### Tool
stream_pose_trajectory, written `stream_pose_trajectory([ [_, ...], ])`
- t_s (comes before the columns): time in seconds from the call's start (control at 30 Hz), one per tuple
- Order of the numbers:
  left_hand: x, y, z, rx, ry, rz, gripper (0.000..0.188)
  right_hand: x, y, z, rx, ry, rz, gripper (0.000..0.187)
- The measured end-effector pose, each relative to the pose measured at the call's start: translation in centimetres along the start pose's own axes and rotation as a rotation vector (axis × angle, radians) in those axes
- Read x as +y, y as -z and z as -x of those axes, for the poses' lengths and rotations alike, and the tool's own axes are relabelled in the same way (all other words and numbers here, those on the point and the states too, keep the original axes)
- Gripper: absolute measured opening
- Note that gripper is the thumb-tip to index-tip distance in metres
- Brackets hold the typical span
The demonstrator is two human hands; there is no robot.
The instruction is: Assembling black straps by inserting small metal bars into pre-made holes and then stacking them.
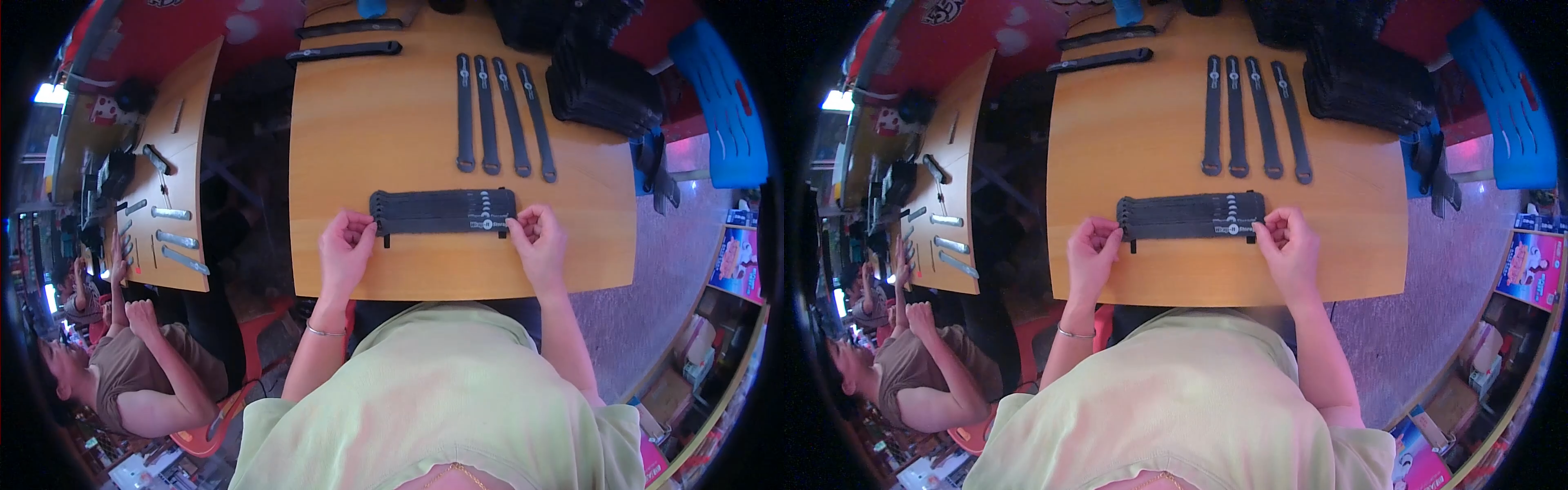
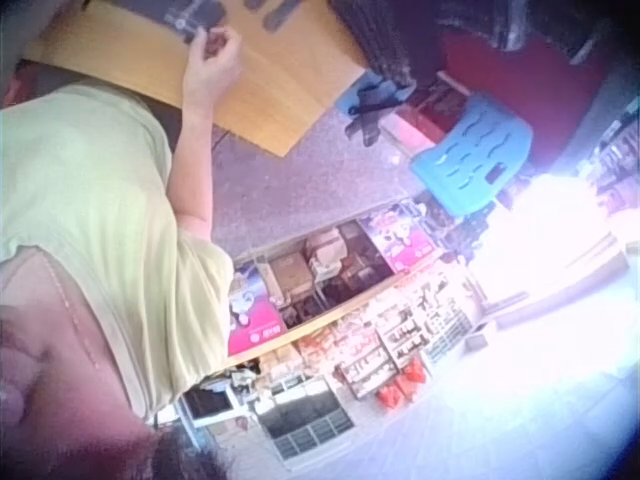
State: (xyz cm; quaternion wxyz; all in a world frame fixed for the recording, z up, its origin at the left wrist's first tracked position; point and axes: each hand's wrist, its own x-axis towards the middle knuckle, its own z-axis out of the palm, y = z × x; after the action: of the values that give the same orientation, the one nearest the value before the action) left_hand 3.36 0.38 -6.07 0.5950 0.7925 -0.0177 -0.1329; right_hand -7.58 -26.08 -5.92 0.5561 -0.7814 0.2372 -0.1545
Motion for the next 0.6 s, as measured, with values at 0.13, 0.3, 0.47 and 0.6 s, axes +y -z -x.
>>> stream_pose_trajectory([
  [0.13,-0.27,-0.05,0.1,0.002,0.012,0.007,0.006,-0.2,-0.01,0.02,-0.007,-0.001,0.037,0.018],
  [0.3,-0.28,-0.18,0.13,0.007,0.02,0.025,0.005,0.14,-0.08,0.14,0.016,-0.017,0.032,0.019],
  [0.47,-0.04,-0.11,0.1,0.004,-0.008,-0.009,0.006,0.31,-0.02,0.09,0.028,0.015,0.104,0.02],
  [0.6,-0.35,-0.12,0.04,-0.01,-0.003,-0.005,0.008,0.48,-0.18,0.02,0.045,0.021,0.111,0.02],
])
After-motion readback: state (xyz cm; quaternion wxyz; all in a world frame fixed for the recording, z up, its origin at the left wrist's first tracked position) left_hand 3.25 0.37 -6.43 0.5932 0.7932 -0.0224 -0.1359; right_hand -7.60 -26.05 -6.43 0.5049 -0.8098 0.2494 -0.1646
